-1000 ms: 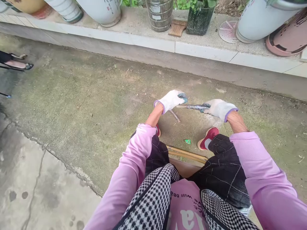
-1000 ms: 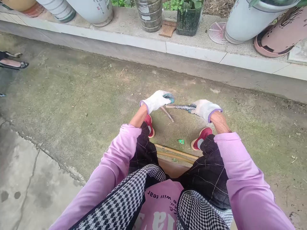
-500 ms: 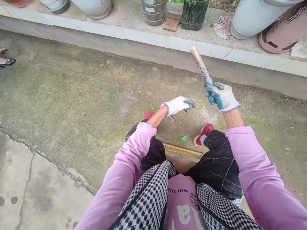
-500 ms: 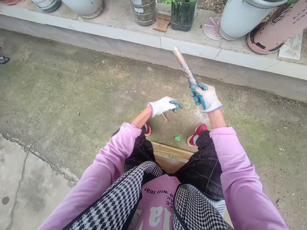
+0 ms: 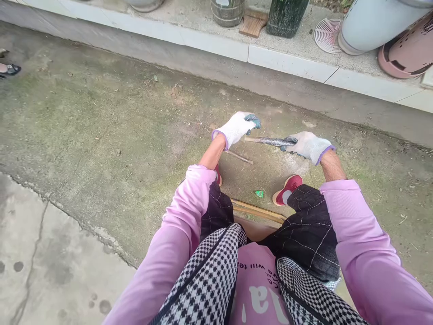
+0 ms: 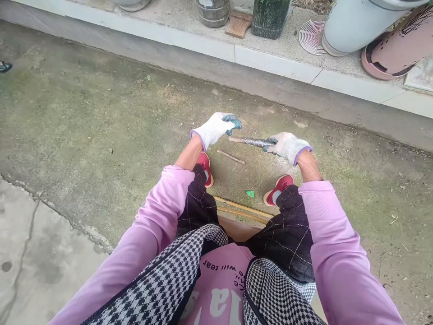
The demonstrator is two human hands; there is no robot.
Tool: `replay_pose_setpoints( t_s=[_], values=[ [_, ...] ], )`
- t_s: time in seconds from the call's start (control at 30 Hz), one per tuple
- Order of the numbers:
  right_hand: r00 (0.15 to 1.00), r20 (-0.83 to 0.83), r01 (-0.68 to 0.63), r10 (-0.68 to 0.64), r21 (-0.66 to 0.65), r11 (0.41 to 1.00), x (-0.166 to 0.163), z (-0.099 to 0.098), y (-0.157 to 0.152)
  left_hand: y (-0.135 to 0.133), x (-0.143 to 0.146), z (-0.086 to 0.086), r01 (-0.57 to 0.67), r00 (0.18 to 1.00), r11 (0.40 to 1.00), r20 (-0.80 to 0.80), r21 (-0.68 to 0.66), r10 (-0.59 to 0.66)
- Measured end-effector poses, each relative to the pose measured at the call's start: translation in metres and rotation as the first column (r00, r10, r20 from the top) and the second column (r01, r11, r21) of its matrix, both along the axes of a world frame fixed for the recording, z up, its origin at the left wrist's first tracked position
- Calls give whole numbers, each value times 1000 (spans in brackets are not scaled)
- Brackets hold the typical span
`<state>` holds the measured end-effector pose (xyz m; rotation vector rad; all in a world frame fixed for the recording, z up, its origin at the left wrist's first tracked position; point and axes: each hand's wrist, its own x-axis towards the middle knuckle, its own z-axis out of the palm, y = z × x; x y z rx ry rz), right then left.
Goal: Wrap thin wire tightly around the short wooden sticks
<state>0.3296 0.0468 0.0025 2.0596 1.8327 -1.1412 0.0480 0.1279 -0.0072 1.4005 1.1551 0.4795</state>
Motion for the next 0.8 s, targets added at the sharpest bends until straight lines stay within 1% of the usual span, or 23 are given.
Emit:
replay_pose_setpoints(
  t_s=[0.07, 0.13, 0.2, 0.23, 0.27, 0.33, 0.4, 0.5, 0.57, 0.63, 0.67, 0.7, 0.77, 0.8],
  values=[
    [986, -161, 18, -37, -121, 993, -2, 5, -8, -1, 1, -1, 7, 1000, 1000, -4, -9, -7],
    [936, -337, 33, -103, -210, 977, 0, 10, -16, -1, 2, -2, 29, 1000, 999, -11, -14, -29],
    [874, -458, 56, -163, -239, 969, 6, 14, -21, -1, 3, -4, 34, 999, 999, -10, -14, -35],
    [856, -485, 72, -180, -232, 970, 9, 16, -23, 0, 3, -5, 25, 1000, 1000, -1, -9, -25],
    [851, -490, 93, -190, -215, 972, 12, 18, -24, 0, 3, -4, 10, 1000, 1000, 13, -4, -9],
    [877, -440, 127, -193, -175, 976, 15, 20, -23, 1, 2, -2, -17, 999, 1000, 37, -4, 17],
    [923, -343, 124, -173, -159, 979, 14, 22, -22, 0, 1, 3, -19, 999, 999, 38, -26, 20],
    [978, -180, 80, -107, -150, 985, 10, 22, -18, -5, 2, 11, -12, 1000, 998, 4, -63, 13],
    [993, -77, 76, -86, -124, 989, 9, 22, -15, -8, 4, 14, -15, 1000, 997, -6, -71, 14],
    [996, -19, 88, -91, -114, 990, 10, 22, -15, -9, 5, 14, -17, 1000, 998, -7, -64, 16],
    [995, -34, 91, -96, -124, 988, 11, 23, -15, -8, 6, 14, -13, 1000, 998, -12, -58, 12],
    [991, -87, 84, -98, -150, 985, 11, 24, -17, -7, 6, 13, -4, 1000, 999, -22, -53, 2],
    [957, -270, 43, -104, -224, 974, 10, 28, -22, -5, 6, 13, 28, 998, 998, -54, -47, -31],
    [921, -372, 19, -117, -256, 967, 9, 31, -24, -5, 6, 12, 53, 996, 998, -69, -45, -56]
  ],
)
